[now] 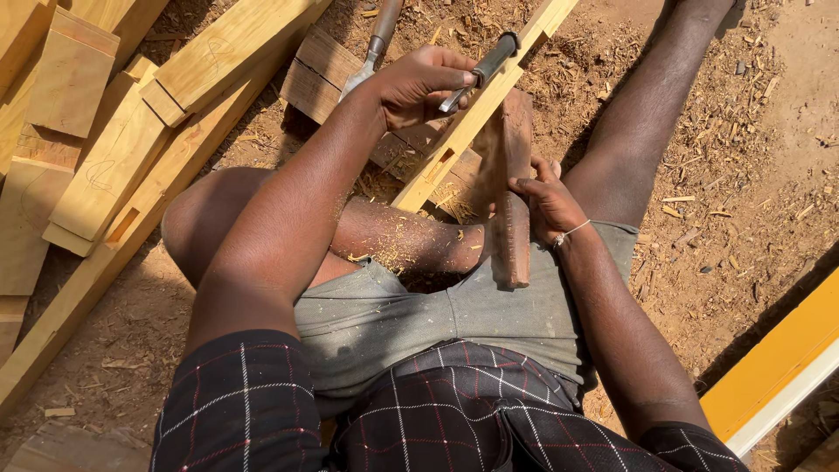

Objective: The person carves a piece of wood using a small chisel and a large wooden mallet while sitting on the ground.

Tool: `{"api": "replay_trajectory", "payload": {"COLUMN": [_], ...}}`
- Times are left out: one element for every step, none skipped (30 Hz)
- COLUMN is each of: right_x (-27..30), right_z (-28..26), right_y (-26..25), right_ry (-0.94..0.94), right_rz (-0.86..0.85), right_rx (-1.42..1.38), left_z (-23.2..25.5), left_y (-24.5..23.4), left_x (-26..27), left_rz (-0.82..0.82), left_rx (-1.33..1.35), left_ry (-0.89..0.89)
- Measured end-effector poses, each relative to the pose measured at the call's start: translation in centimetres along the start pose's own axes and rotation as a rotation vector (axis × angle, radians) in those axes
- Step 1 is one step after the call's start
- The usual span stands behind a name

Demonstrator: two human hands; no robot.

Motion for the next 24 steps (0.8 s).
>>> {"api": "replay_trajectory", "payload": {"right_x": [0.1, 0.2, 0.3, 0.3, 0.3, 0.2, 0.0, 0.2, 0.2, 0.0, -0.2, -0.4, -0.7, -0.9, -1.2, -1.6, -1.8, -1.8, -1.5, -1.0, 0.0, 1.4, 3.0, 4.8], "right_z": [0.0, 0.0, 0.0, 0.0, 0.1, -0.1, -0.3, -0.3, -0.3, -0.2, -0.1, -0.2, 0.1, 0.6, 0.9, 1.0, 1.2, 1.3, 1.0, 0.6, 0.7, 0.0, -0.8, -0.9], "right_y": [0.1, 0.1, 0.1, 0.0, 0.0, 0.2, 0.5, 0.5, 0.5, 0.5, 0.4, 0.3, 0.0, -0.3, -0.7, -1.2, -1.8, -2.2, -2.4, -2.3, -2.1, -1.8, -1.4, -0.8], "right_ry": [0.001, 0.004, 0.005, 0.013, 0.021, 0.014, -0.016, -0.039, -0.041, -0.012, 0.018, 0.012, 0.037, 0.068, 0.069, 0.057, 0.045, 0.046, -0.018, -0.085, -0.087, -0.197, -0.307, -0.309], "right_rz": [-0.004, -0.008, -0.007, 0.011, 0.03, 0.028, 0.008, -0.005, 0.0, -0.005, -0.009, -0.01, 0.002, 0.015, 0.014, 0.035, 0.056, 0.052, 0.038, 0.024, 0.02, 0.041, 0.061, 0.055], "right_rx": [0.007, 0.015, 0.017, 0.027, 0.037, 0.037, 0.034, 0.027, 0.026, 0.024, 0.023, 0.028, 0.043, 0.057, 0.062, 0.077, 0.092, 0.1, 0.121, 0.143, 0.151, 0.136, 0.121, 0.127], "left_z": [0.9, 1.3, 1.8, 2.4, 2.5, 2.4, 2.2, 1.6, 0.8, 0.1, -0.8, -1.5, -1.8, -2.1, -2.4, -2.6, -2.5, -1.5, -0.6, -0.2, 0.6, 1.6, 2.2, 2.5], "left_y": [1.5, 2.4, 3.8, 5.1, 6.1, 7.5, 8.7, 9.4, 9.8, 10.0, 9.9, 9.4, 8.7, 8.3, 7.6, 7.1, 7.1, 7.8, 8.5, 9.0, 9.4, 9.8, 10.2, 10.4], "left_x": [0.9, 1.7, 2.4, 3.2, 3.6, 4.0, 4.2, 4.1, 3.8, 3.4, 3.1, 2.5, 1.8, 1.4, 1.0, 0.8, 0.8, 1.1, 1.8, 2.5, 3.3, 4.3, 5.1, 5.7], "left_rz": [-0.125, -0.125, -0.205, -0.286, -0.287, -0.375, -0.462, -0.467, -0.473, -0.477, -0.482, -0.398, -0.308, -0.306, -0.259, -0.21, -0.206, -0.227, -0.248, -0.244, -0.148, -0.043, -0.034, 0.05], "left_rx": [0.072, 0.074, 0.097, 0.116, 0.113, 0.097, 0.079, 0.08, 0.0, -0.079, -0.077, -0.335, -0.591, -0.588, -0.542, -0.497, -0.494, -0.501, -0.507, -0.506, -0.712, -0.92, -0.923, -1.084], "left_ry": [0.06, 0.061, 0.086, 0.113, 0.116, 0.099, 0.08, 0.078, 0.098, 0.122, 0.123, 0.181, 0.237, 0.24, 0.175, 0.109, 0.113, 0.27, 0.427, 0.434, 0.545, 0.656, 0.666, 0.632]}}
Point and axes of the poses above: each hand's wrist, its own x-axis away from the middle knuckle, its own y-axis out of the palm, z = x × y, the point moved 6 cm from there along -x, towards the middle knuckle, and after that the axes turned 3 degrees about z, right-handed, at the moved point
